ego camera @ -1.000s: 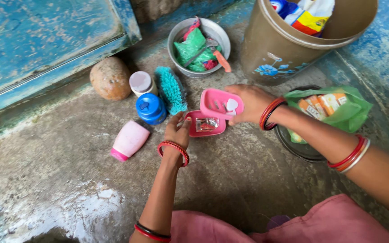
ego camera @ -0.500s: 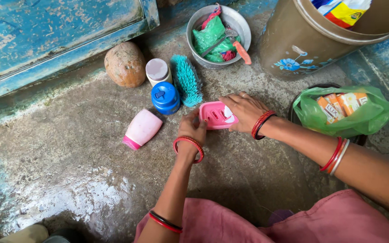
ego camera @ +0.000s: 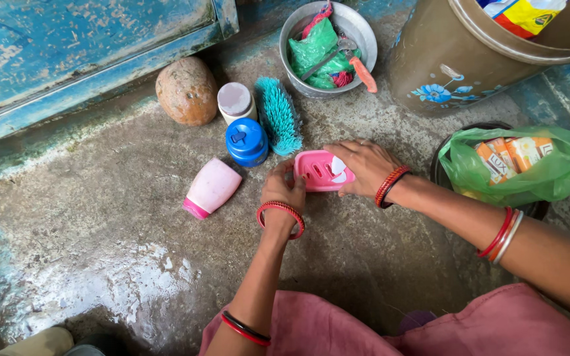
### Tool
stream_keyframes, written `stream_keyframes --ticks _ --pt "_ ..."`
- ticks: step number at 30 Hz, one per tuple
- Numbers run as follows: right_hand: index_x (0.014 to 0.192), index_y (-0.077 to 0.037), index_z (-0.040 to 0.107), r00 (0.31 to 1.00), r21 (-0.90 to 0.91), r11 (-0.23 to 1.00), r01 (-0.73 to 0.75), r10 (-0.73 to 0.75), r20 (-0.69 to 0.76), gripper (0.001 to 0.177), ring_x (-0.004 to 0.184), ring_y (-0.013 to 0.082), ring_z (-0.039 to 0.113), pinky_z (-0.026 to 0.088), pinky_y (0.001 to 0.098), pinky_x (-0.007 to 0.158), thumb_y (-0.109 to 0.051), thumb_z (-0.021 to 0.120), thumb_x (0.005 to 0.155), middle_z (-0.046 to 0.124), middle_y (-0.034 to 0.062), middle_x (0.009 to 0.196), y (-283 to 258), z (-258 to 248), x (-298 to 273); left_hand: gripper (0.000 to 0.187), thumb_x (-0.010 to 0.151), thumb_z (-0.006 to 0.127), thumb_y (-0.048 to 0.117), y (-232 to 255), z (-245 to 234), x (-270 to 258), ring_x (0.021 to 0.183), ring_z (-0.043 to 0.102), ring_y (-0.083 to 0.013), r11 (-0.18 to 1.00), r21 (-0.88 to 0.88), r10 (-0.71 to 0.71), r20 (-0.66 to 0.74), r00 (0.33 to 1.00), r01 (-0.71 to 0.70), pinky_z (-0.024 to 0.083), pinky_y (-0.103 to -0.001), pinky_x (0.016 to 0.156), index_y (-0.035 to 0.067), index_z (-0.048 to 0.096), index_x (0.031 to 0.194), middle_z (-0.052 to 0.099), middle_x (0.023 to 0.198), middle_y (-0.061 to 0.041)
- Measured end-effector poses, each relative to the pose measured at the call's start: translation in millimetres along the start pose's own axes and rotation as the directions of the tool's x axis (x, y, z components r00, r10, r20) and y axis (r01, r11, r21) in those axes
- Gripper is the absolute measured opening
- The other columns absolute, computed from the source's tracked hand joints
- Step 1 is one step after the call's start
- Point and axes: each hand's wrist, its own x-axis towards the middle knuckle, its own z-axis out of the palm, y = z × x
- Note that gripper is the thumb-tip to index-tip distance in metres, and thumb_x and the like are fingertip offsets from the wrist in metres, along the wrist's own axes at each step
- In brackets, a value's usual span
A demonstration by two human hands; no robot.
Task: The person organizes various household items in a bathroom area. They place a hair clip and a rolling pin on a wall shelf, then unwrap a bar of soap and place it in a pink soap dish on the same shelf. Finally, they place a pink bottle on the shelf next to the rolling pin.
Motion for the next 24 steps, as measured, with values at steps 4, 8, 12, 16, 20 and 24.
stream_keyframes --ticks 4,8,12,16,20,24 --pt "0.144 -0.009 0.049 0.996 0.029 0.998 -0.061 0.059 0.06 0.098 0.115 0.0357 0.065 0.052 0.045 0.098 -0.028 0.094 0.059 0.058 0.0156 0.14 3.0 0.9 -1.6 0.036 0.089 0.069 0.021 4.3 0.7 0.8 0.103 0.073 -0.0316 0.999 0.002 -0.036 -0.007 0.999 0.036 0.057 -0.043 0.09 0.012 0.069 0.124 0.069 0.123 -0.015" --pt "0.143 -0.009 0.05 0.999 0.078 0.997 -0.025 0.023 0.027 0.099 0.114 0.0366 0.065 0.054 0.044 0.096 -0.028 0.095 0.057 0.059 0.0157 0.14 8.8 4.6 -1.4 0.033 0.091 0.07 0.024 12.7 -6.6 4.3 0.102 0.073 -0.031 0.994 0.044 -0.096 0.008 0.995 0.095 0.057 -0.042 0.091 0.017 0.073 0.122 0.074 0.117 -0.013" --pt "0.14 -0.009 0.053 0.999 0.102 0.994 0.036 -0.035 -0.011 0.098 0.116 0.036 0.065 0.054 0.0435 0.097 -0.029 0.096 0.054 0.061 0.015 0.137 14.4 5.7 2.1 0.032 0.087 0.074 0.027 20.4 -14.8 7.5 0.1 0.075 -0.0281 0.975 0.012 -0.221 0.045 0.974 0.221 0.056 -0.039 0.092 0.021 0.076 0.118 0.078 0.106 -0.01" --pt "0.141 -0.011 0.053 0.996 0.052 0.998 -0.037 0.032 0.085 0.096 0.115 0.0347 0.065 0.053 0.0443 0.097 -0.029 0.095 0.057 0.061 0.0111 0.139 10.3 1.5 5.3 0.031 0.084 0.076 0.027 19.7 -18.6 14.3 0.099 0.075 -0.0262 0.978 0.013 -0.207 0.078 0.975 0.207 0.056 -0.038 0.091 0.02 0.078 0.115 0.079 0.105 -0.008" --pt "0.141 -0.012 0.052 0.99 0.024 0.997 -0.075 0.071 0.124 0.095 0.114 0.0339 0.065 0.053 0.0447 0.096 -0.029 0.095 0.058 0.06 0.0089 0.139 3.2 -6.9 6.2 0.032 0.082 0.077 0.026 15.5 -17.4 24.1 0.099 0.078 -0.022 0.982 -0.046 -0.178 0.109 0.978 0.184 0.057 -0.035 0.09 0.017 0.078 0.113 0.08 0.105 -0.007" --pt "0.143 -0.013 0.049 0.972 -0.026 0.991 -0.131 0.134 0.194 0.096 0.116 0.0314 0.065 0.054 0.0435 0.097 -0.03 0.094 0.06 0.058 0.0052 0.143 -5.4 -14.4 6.7 0.033 0.083 0.076 0.025 16.5 -19.2 23.7 0.1 0.077 -0.0225 0.983 -0.031 -0.177 0.128 0.976 0.182 0.057 -0.035 0.091 0.017 0.077 0.115 0.08 0.107 -0.007"
